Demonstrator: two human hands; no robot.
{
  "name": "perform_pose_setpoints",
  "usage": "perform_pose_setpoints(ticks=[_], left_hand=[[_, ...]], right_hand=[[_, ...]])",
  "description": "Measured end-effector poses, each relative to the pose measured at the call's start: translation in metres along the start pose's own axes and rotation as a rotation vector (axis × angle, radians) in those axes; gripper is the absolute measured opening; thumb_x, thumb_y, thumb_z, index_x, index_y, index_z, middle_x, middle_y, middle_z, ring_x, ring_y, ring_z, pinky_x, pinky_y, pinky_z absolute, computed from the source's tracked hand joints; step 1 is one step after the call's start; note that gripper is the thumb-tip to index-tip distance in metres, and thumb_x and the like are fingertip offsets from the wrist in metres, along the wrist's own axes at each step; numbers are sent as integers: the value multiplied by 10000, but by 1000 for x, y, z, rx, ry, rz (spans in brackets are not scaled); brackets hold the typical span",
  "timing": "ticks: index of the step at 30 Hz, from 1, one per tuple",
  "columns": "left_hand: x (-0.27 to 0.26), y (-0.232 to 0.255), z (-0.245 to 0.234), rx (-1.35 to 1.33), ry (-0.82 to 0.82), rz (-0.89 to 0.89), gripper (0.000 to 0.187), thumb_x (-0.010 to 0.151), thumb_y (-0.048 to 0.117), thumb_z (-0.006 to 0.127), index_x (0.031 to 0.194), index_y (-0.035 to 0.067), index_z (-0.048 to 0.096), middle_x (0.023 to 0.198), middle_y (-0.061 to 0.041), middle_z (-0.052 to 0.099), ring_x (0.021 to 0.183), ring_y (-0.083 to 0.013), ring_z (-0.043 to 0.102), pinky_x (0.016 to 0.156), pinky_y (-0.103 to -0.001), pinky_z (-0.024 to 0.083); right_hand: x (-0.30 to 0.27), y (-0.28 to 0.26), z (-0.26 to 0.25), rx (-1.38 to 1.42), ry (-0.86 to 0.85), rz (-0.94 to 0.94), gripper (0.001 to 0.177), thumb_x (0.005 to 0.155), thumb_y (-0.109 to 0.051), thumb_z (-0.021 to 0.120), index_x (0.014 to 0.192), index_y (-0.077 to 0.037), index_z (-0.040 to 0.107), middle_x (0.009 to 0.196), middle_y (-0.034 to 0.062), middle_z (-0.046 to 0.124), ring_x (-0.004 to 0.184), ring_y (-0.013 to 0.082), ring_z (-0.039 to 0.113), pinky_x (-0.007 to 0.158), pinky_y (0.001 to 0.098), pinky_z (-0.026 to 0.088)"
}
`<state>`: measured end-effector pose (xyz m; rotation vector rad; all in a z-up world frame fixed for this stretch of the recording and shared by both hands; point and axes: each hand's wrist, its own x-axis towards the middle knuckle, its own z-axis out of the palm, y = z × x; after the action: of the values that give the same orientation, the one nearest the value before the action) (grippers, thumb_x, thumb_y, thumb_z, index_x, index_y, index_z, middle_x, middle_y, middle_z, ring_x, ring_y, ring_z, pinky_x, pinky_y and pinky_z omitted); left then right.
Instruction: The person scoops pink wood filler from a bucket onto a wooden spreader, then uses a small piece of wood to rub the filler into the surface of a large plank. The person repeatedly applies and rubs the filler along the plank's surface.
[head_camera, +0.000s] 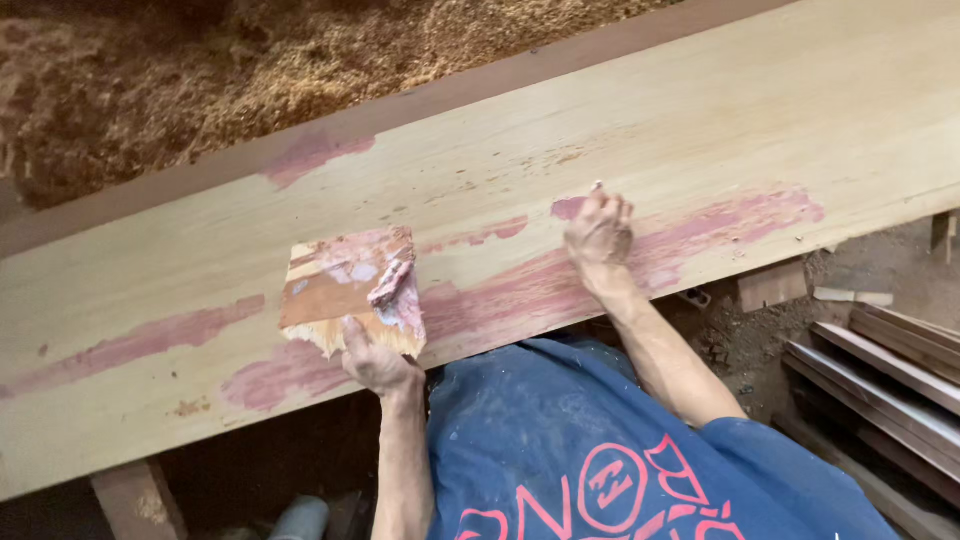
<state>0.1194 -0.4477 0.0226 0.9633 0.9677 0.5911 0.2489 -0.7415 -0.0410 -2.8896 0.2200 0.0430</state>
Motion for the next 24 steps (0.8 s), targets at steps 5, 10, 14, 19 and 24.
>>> perform_pose_setpoints(ticks=[5, 10, 14, 19, 24], left_hand=[[6, -11, -5, 68, -1, -43, 458, 1056, 272, 512, 1263, -128, 593, 1176, -141, 657, 1020, -211, 658, 875, -353, 551], [23, -17, 6, 156, -141, 5, 501, 1076, 272, 482, 1314, -158, 576, 1249, -169, 650, 1075, -240, 649, 929, -372, 544], [36, -12, 23, 91, -319, -11, 495, 1062, 274, 463, 1387, -99, 485, 1319, -152, 604, 1155, -231, 634, 994, -354, 534], [25, -16, 65, 184, -325, -91, 492, 1074, 297, 445, 1389, -77, 502, 1321, -142, 612, 1148, -231, 628, 985, -354, 519], [-19, -49, 123, 166, -389, -84, 480, 1068, 293, 438, 1388, -56, 514, 1329, -128, 614, 1174, -223, 625, 1007, -354, 518]], right_hand=[[-47, -95, 38, 18, -167, -196, 563, 954, -40, 452, 1433, 250, 391, 1202, 422, 604, 1139, 529, 609, 1079, 576, 474], [-68, -145, 18, 329, -234, -246, 451, 801, -98, 559, 1203, 101, 605, 1148, 327, 646, 1089, 453, 626, 880, 491, 566], [-39, -100, -4, 806, -561, 180, 373, 966, -242, 534, 1222, -63, 738, 988, 171, 754, 812, 264, 715, 741, 404, 575], [-30, 1, -18, 1482, -393, 433, 375, 1044, -280, 577, 1174, 44, 712, 1008, 85, 745, 886, 138, 709, 814, 307, 628], [-5, 114, -23, 1646, -275, 674, 344, 1032, -269, 560, 1215, -11, 694, 976, 64, 734, 860, 133, 711, 785, 290, 606]])
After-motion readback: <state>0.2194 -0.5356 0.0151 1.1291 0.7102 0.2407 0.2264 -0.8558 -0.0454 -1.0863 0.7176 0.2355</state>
